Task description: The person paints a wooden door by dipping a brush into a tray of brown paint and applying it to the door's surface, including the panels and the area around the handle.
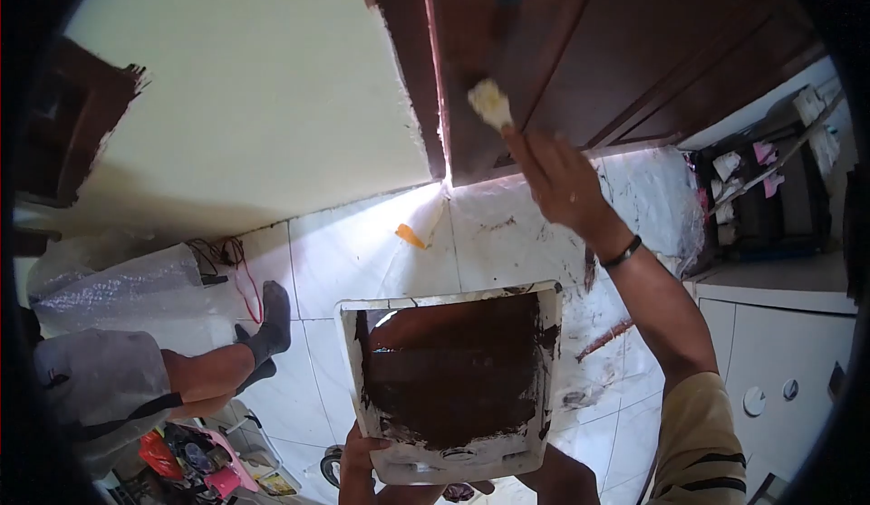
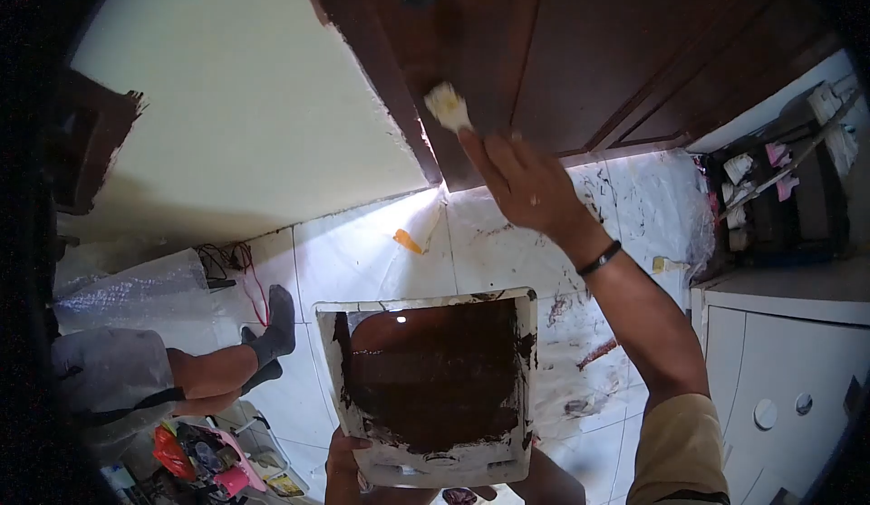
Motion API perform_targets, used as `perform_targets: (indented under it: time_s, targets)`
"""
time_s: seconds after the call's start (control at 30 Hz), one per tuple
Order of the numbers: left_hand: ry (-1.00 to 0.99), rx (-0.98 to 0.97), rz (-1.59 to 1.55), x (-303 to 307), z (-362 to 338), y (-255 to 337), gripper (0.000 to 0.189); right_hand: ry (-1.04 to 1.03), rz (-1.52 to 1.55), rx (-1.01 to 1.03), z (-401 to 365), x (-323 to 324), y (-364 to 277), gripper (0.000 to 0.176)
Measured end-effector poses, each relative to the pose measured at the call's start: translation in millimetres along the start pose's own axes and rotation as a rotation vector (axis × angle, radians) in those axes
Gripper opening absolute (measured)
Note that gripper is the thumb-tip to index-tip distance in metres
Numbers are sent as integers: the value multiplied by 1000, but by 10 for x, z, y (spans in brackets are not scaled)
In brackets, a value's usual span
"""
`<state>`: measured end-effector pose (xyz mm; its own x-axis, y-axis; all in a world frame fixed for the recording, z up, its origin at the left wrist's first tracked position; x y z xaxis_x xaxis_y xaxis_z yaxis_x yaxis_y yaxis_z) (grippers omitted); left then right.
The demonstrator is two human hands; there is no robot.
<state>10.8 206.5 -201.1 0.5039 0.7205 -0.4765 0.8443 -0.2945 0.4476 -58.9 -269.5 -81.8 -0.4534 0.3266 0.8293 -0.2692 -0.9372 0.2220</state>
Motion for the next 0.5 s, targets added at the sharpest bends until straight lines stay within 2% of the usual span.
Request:
perform_targets:
  time_s: [0.07, 0.17, 0.3, 0.4, 0.5]
  targets:
    - [-31, -3, -86, 37, -21, -75, 78, 5, 15, 61, -145, -19, -118, 48]
    - [-41, 23, -140, 71, -45, -165, 78, 165, -31, 81, 142, 343, -120, 49]
    - [-47, 13, -120, -48, -28, -61, 76, 293, -70, 3, 592, 437, 80, 49]
    - [12, 26, -32, -122, -60, 19, 79, 62, 9, -30, 400, 227, -46, 50]
    - [-10, 12, -114, -58, -61, -33, 74, 16, 75, 3, 219, 247, -166, 50]
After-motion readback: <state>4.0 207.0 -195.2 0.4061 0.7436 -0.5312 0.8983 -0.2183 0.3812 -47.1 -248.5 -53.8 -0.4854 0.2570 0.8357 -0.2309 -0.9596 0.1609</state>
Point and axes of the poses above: each hand's wrist, its own z-axis towards the middle knuckle, its own x-axis out of the back of the hand, y = z × x, the point moved 5 cm from there along z, towards the middle knuckle, and after that the axes turned 7 degrees about -y, right-handed, at the moved point
